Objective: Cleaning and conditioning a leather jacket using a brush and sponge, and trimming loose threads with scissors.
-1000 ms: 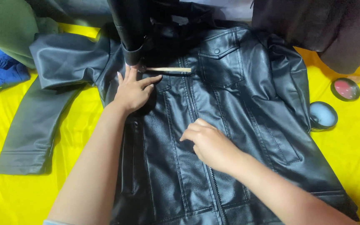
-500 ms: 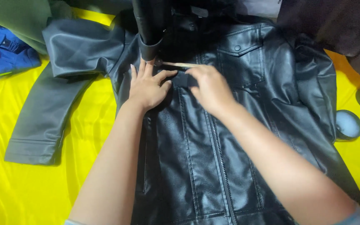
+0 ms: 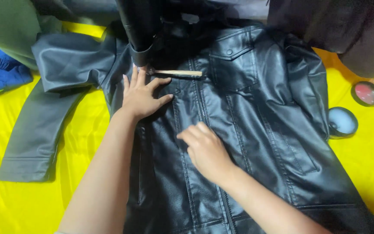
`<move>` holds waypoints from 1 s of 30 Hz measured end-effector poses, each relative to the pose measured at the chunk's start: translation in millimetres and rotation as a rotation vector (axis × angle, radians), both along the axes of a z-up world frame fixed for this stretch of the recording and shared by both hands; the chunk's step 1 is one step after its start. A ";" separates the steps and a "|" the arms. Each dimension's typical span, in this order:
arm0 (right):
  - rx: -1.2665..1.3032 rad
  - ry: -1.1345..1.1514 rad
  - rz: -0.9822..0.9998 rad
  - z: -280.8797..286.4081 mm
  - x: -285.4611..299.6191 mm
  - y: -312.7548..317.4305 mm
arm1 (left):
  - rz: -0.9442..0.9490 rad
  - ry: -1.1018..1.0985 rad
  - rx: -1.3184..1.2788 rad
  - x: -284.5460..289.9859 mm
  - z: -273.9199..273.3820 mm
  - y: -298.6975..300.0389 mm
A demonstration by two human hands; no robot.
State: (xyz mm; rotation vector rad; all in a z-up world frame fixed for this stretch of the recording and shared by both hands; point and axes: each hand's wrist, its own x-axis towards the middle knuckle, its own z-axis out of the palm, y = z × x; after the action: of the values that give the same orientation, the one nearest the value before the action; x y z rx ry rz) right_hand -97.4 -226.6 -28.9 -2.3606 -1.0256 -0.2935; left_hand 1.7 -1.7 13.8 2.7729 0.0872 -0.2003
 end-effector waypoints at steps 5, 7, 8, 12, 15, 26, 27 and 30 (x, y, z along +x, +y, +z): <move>0.053 0.167 -0.001 14.7 -48.3 -13.2 | -0.136 0.077 -0.045 5.3 12.6 9.5; 0.053 0.165 0.008 16.0 -62.1 -21.4 | -0.130 0.172 -0.089 5.6 21.8 13.2; 0.051 0.204 0.031 16.1 -67.1 -26.6 | -0.134 0.177 -0.151 7.7 22.2 18.3; 0.054 0.448 0.104 27.9 -67.7 -49.0 | -0.173 -0.073 -0.169 9.4 15.2 47.0; -0.025 0.637 0.106 48.0 -49.1 -59.6 | -0.282 -0.198 -0.116 3.0 2.4 59.4; 0.135 0.218 -0.165 60.7 64.5 15.2 | -0.153 -0.147 -0.086 -12.8 -9.1 49.7; 0.137 0.114 -0.191 51.4 76.2 24.7 | -0.151 -0.156 -0.111 -13.5 -11.5 51.0; 0.124 0.094 -0.250 32.6 91.5 56.3 | -0.139 -0.160 -0.128 -9.3 -13.0 50.3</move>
State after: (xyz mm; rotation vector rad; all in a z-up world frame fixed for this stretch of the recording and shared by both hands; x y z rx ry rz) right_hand -5.9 -170.4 3.7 -2.3649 -0.6495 -0.3253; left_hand -7.6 48.6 0.8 2.6563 -0.1535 -0.0173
